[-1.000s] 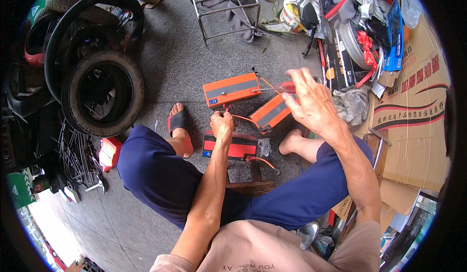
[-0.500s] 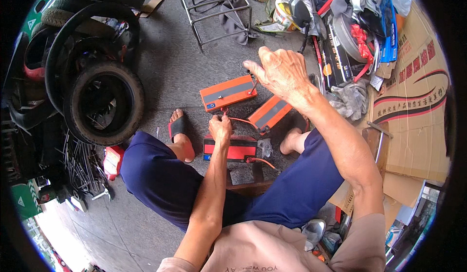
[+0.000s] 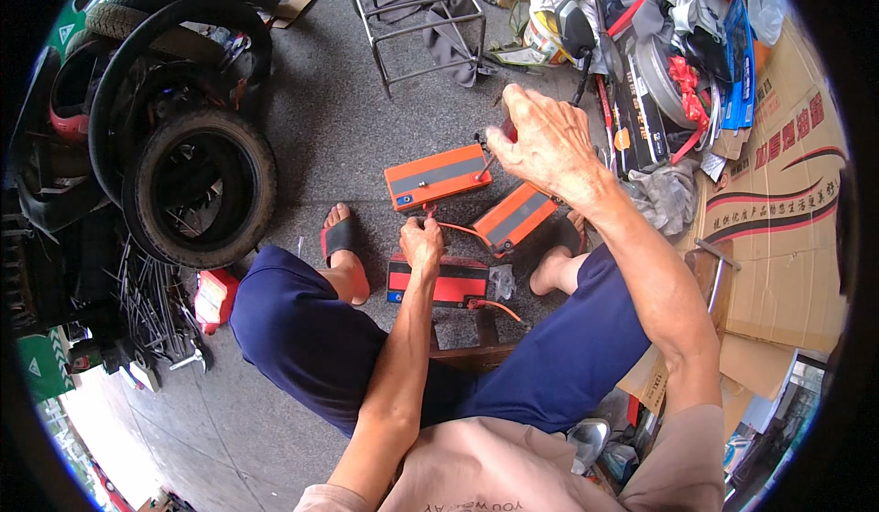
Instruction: The person sits on the floor of a cluttered workshop and uses a screwdriver to manipulate screws on several small orange and red rectangular electronic devices. They repeatedly tighten and loosen screws on the casing of the devices, occasionally adjusting their position or the orientation of the objects.
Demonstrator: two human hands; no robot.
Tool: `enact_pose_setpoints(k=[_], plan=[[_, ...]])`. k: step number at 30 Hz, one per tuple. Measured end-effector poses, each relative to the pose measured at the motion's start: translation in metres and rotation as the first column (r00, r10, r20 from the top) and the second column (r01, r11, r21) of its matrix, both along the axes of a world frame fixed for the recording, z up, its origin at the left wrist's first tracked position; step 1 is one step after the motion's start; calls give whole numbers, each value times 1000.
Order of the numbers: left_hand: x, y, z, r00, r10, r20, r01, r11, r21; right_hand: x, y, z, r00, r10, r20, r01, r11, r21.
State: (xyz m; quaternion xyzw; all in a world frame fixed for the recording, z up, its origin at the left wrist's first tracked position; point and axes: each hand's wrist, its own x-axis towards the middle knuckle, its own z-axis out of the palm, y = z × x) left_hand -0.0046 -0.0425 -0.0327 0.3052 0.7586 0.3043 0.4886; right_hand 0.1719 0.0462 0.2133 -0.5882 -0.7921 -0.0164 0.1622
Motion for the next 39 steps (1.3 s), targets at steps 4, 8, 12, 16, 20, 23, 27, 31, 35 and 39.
enact_pose_setpoints(k=[4,8,12,16,20,23,27,31,35,39], plan=[[1,0,13,999,33,15,-32,999,-35,4,-2,2,1000,7,-29,-10,997,-76],[3,1,27,994,57,88,-53,997,-52,4,0,19,991,-111,76,131,923,-361],[-2,0,11,999,10,39,-9,1000,-9,4,-6,17,996,-84,10,84,972,-217],[2,0,5,1000,-31,4,31,1000,4,23,-4,-4,995,-5,-102,0,999,-48],[-3,0,-10,998,-28,-48,29,999,22,16,-3,8,990,-138,-4,131,947,-292],[-6,-2,-18,999,-27,-34,28,999,34,12,-4,16,986,-163,33,165,930,-329],[3,0,21,998,-8,65,9,1000,-4,22,-9,5,995,-96,-23,92,984,-150],[2,0,28,996,20,83,-20,1000,-8,20,-7,5,985,-123,-124,91,968,-233],[3,-1,24,997,21,79,-20,1000,-5,19,-4,8,984,-176,-39,153,932,-329],[-1,-1,11,999,4,49,-4,1000,-1,16,-7,9,994,-102,-28,95,977,-191]])
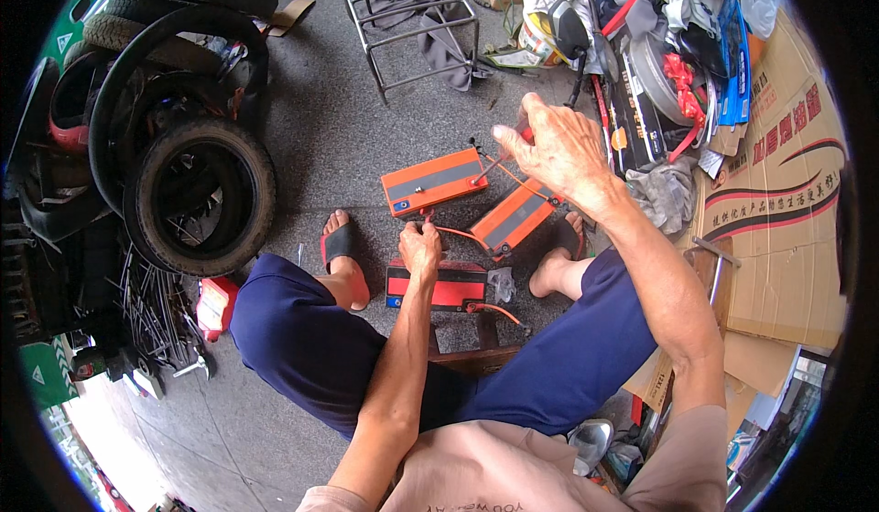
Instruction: The person sits on the floor of a cluttered workshop and uses a screwdriver to manipulate screws on several small orange and red rectangular electronic devices. They repeatedly tighten and loosen screws on the casing of the devices, occasionally adjusting their position or the orientation of the objects.
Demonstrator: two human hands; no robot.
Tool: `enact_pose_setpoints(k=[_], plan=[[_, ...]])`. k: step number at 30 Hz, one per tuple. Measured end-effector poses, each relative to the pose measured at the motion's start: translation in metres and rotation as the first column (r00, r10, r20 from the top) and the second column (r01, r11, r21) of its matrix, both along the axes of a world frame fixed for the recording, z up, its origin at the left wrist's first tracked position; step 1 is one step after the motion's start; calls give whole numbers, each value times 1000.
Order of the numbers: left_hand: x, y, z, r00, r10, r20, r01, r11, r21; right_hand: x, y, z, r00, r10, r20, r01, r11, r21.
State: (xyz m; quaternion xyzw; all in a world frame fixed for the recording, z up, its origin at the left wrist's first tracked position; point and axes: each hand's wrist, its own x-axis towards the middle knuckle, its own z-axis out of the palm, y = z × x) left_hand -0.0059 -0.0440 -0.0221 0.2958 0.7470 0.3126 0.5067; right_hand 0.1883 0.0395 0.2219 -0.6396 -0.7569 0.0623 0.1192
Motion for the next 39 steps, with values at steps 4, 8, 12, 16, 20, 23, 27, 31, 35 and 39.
enact_pose_setpoints(k=[4,8,12,16,20,23,27,31,35,39], plan=[[6,2,-3,999,-47,-14,47,999,10,14,0,-15,991,115,-61,-101,975,198],[1,0,-14,997,-15,-80,17,1000,15,-1,-2,-4,997,61,-43,-62,998,-15],[6,0,4,1000,1,-20,-1,999,-36,-4,-3,5,998,6,58,1,993,-117],[-3,1,-19,997,-34,-69,34,999,1,2,-1,-14,992,126,-13,-121,972,203],[4,1,-9,997,-31,-69,28,999,-44,6,-2,-13,991,121,-51,-115,986,117],[2,-1,-17,996,-30,-82,30,1000,5,0,-6,-3,998,62,-31,-63,997,-35],[0,0,-19,994,-35,-108,35,999,0,-4,-4,-1,1000,26,4,-25,995,-96],[9,2,11,1000,-23,-21,21,998,-62,6,-6,-9,994,108,-30,-103,987,127],[4,2,1,999,-22,-41,19,998,-64,4,-5,-9,990,126,-64,-123,991,57],[0,1,-18,996,-37,-86,36,999,-10,-4,-4,-2,996,65,-57,-68,996,-66]])
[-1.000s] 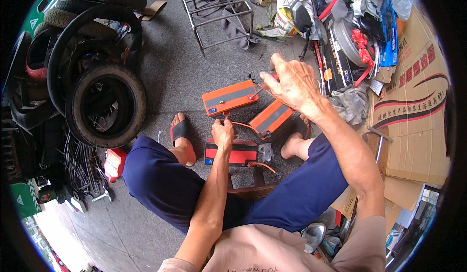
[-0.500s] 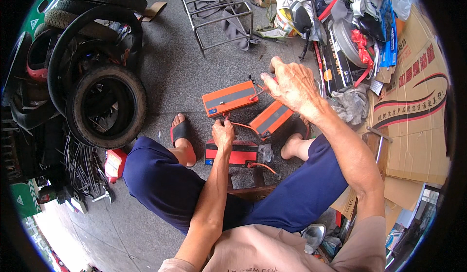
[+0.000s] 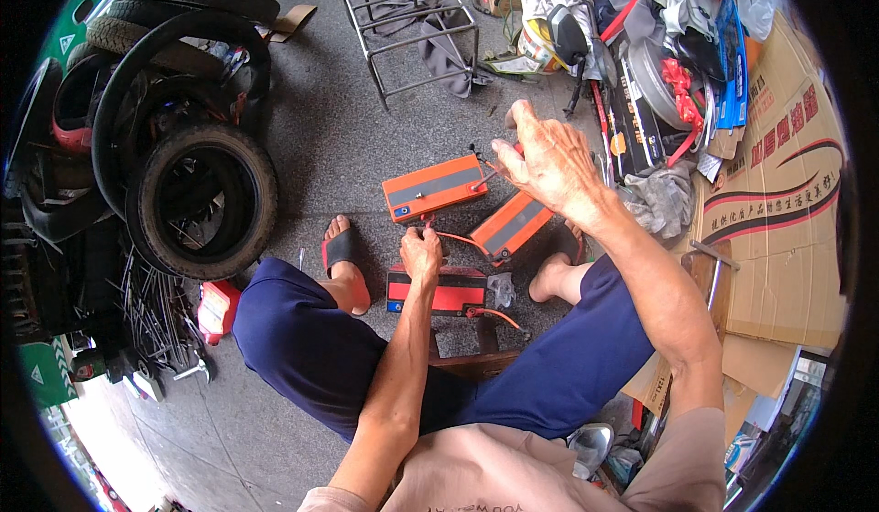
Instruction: The person sits on the floor of a cluttered workshop and uses a screwdriver to manipulate screws on several small orange and red rectangular electronic devices. They repeatedly tighten and loosen screws on the casing of the devices, occasionally adjusting their position or the orientation of the objects.
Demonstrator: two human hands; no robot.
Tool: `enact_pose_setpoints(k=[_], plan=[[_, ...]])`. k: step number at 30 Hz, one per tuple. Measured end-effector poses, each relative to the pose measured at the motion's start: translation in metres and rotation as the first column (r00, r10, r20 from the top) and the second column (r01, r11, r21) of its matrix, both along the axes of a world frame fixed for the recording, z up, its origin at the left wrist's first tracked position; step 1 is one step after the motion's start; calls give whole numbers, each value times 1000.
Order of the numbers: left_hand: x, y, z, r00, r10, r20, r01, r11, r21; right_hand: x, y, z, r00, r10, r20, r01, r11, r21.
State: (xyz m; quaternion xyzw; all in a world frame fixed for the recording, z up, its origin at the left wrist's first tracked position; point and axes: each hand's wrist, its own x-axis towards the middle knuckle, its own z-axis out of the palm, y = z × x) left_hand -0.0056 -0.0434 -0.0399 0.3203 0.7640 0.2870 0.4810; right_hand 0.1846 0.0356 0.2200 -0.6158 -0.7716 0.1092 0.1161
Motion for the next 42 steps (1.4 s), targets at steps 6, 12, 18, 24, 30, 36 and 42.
enact_pose_setpoints(k=[6,12,18,24,30,36,42], plan=[[5,0,25,998,24,66,-22,999,-26,0,-1,6,999,-28,31,29,999,-45],[4,1,27,997,29,77,-27,999,-25,3,-2,1,999,29,25,-30,998,46],[6,1,27,996,43,79,-40,998,-41,-3,1,4,997,-53,56,59,993,-98],[3,0,16,1000,7,25,-7,1000,-6,4,0,2,1000,18,21,-19,999,37],[6,1,24,999,4,32,-4,1000,-17,2,0,4,1000,-11,0,11,998,-58],[3,1,14,1000,1,3,-1,1000,-13,-1,2,6,997,-28,76,35,996,-84],[3,-1,-2,1000,1,-13,-1,1000,-14,4,-2,3,999,48,-12,-48,997,56]])
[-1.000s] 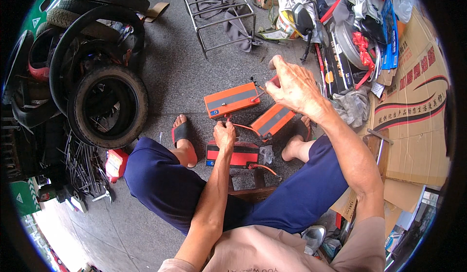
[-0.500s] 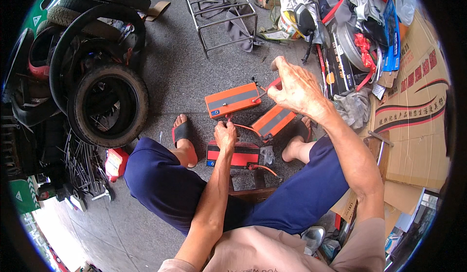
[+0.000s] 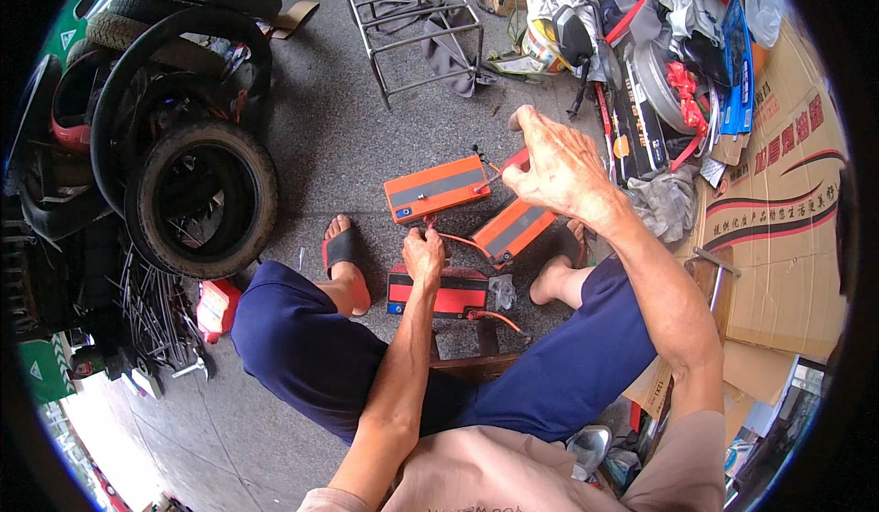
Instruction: The person sits on the floor of a cluttered workshop and uses a screwdriver to manipulate screws on several small orange and red rectangular electronic devices. They repeatedly tighten and loosen screws on the casing of the devices, occasionally adjusting their position or the orientation of the objects.
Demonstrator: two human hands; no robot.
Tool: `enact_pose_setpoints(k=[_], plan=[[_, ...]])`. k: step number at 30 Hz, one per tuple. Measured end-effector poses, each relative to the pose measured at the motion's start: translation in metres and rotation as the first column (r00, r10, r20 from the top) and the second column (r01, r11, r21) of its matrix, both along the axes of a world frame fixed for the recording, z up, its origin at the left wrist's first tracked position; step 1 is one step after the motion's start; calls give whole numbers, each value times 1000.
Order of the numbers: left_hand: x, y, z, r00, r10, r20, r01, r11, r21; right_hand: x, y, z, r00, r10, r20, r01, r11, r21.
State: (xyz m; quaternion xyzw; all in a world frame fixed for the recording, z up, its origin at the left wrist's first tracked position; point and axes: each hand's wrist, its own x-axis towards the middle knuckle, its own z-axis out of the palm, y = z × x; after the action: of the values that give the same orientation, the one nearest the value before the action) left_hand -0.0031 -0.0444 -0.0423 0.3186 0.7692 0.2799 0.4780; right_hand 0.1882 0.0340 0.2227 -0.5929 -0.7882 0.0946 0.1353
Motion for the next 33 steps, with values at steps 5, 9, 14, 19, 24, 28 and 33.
enact_pose_setpoints(k=[5,9,14,19,24,28,33], plan=[[0,0,-8,1000,-1,5,1,1000,-3,-1,1,-2,999,-42,-12,40,994,-103],[4,3,11,999,-2,47,4,999,-38,3,2,-2,998,-50,30,54,988,-143],[0,2,14,997,-41,-60,42,999,2,-3,0,8,994,-80,72,91,983,-160],[-3,1,2,1000,-23,-17,23,1000,-11,-2,-1,7,999,-12,29,17,988,-153],[2,1,25,997,-59,-56,59,998,5,-1,0,5,998,-40,42,48,977,-208],[2,0,25,989,-76,-125,82,996,42,-2,3,4,996,-27,90,48,967,-249],[3,3,30,999,-20,36,21,999,-38,-1,3,-2,999,-37,23,39,993,-111]])
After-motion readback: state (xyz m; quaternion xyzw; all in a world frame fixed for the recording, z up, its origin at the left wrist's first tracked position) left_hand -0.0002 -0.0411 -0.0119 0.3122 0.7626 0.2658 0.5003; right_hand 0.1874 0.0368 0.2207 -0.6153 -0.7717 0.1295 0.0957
